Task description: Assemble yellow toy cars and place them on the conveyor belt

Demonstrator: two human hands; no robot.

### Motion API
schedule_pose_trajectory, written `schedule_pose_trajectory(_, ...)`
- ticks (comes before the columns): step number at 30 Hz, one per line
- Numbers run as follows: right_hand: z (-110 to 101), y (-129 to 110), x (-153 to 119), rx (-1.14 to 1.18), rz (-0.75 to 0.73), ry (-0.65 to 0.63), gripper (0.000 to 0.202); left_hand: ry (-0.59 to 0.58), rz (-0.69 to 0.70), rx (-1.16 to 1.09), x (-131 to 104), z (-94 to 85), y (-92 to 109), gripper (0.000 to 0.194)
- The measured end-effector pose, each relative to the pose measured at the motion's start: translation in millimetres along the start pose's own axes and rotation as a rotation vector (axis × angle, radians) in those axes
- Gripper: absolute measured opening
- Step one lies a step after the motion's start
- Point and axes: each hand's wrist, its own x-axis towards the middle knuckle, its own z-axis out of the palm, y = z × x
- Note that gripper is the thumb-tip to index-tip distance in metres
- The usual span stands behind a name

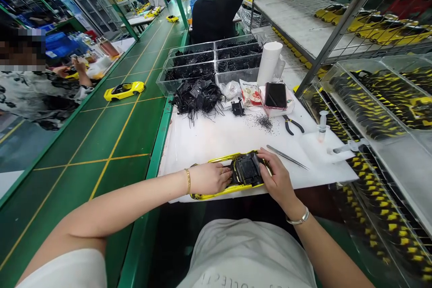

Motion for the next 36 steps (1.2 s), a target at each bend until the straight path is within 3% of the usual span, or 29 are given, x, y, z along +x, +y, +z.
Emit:
schedule_pose_trajectory(4,0,0,1,0.027,0.018,-0.005,0.026,0.170,0.051,0.166,-5,-2.3,8,0.023)
schedule_pose_trajectory(7,0,0,1,0.034,0.025,-0.006,0.026,0.183,0.028,0.176,-6,-2.0,11,0.023)
schedule_pose_trajectory(17,0,-3,4,0.012,0.015,-0.005,0.026,-0.074,-0.024,0.039,13,7.9,7,0.026)
schedule_pose_trajectory(21,-3,-5,1,-0.017,0.001,-0.049,0.027,-0.115,-0.042,-0.059,4,4.3,9,0.025)
schedule_pose_trajectory(25,-4,-4,-6,-0.033,0.013,-0.152,0.031,-0.192,-0.075,-0.248,-8,1.7,6,0.044)
schedule_pose_trajectory(30,-4,-8,-13,-0.074,0.045,-0.165,0.029,-0.242,-0.098,-0.304,-6,-9.7,3,0.041)
schedule_pose_trajectory(33,-25,-23,-19,-0.145,0.057,-0.211,0.032,-0.210,-0.108,-0.325,-5,-22.9,10,0.044)
schedule_pose_trajectory(36,-74,-42,-24,-0.310,0.034,-0.136,0.037,-0.073,-0.209,-0.338,-11,-23.6,14,0.051)
